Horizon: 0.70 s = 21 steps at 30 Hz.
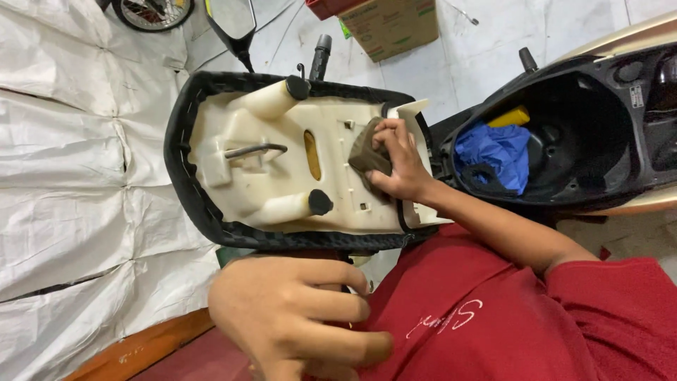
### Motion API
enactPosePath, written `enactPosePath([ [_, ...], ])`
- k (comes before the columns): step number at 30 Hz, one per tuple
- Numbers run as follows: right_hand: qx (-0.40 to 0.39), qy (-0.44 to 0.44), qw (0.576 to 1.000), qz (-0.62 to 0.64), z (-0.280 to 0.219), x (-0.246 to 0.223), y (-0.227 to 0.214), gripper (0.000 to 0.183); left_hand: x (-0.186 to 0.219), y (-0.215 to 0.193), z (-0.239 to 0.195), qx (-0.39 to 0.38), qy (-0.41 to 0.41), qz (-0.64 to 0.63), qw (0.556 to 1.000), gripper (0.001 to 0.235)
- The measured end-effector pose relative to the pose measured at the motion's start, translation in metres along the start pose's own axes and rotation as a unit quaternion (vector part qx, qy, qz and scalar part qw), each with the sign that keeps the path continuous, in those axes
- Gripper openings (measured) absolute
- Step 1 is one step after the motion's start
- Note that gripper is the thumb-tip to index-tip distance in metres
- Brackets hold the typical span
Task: The person holds a white plastic motorcycle part, likely a seat base, and sands its surface with a sanding block. The camera is extremely unstable, frequently swinging and pointing away from the work area, making the task difficult to follow.
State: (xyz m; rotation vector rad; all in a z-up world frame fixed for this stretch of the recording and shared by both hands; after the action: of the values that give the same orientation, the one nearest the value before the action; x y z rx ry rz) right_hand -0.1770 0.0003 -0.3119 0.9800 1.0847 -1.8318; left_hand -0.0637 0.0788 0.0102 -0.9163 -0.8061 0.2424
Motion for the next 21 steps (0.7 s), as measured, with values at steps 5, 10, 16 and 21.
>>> enactPosePath([
  [5,0.017,-0.025,0.999,0.041,0.004,-0.021,-0.012,0.055,-0.005,0.006,0.010,0.009,0.001,-0.010,1.000,0.013],
  [10,-0.005,-0.015,1.000,0.026,0.004,-0.007,-0.014,0.057,-0.003,-0.010,0.014,0.068,-0.003,0.020,0.997,0.007],
  [16,-0.020,0.011,0.999,0.027,0.017,-0.022,-0.009,0.054,-0.002,-0.044,-0.019,0.275,-0.268,0.484,0.786,0.014],
  [21,-0.027,-0.004,0.999,0.039,0.023,0.008,0.001,0.054,-0.011,-0.054,-0.075,0.428,-0.361,0.498,0.662,0.029],
])
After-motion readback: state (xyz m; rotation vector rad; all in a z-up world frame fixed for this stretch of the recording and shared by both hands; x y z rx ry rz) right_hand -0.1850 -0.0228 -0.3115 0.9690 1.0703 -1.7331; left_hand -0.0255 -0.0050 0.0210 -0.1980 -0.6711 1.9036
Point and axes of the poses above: each hand's wrist, its own z-axis towards the middle knuckle, its own y-axis out of the palm, x = y × z, the point moved 8 cm from there along z, towards the middle knuckle, and after that the axes turned 2 degrees about -x, right-handed, at the moved point
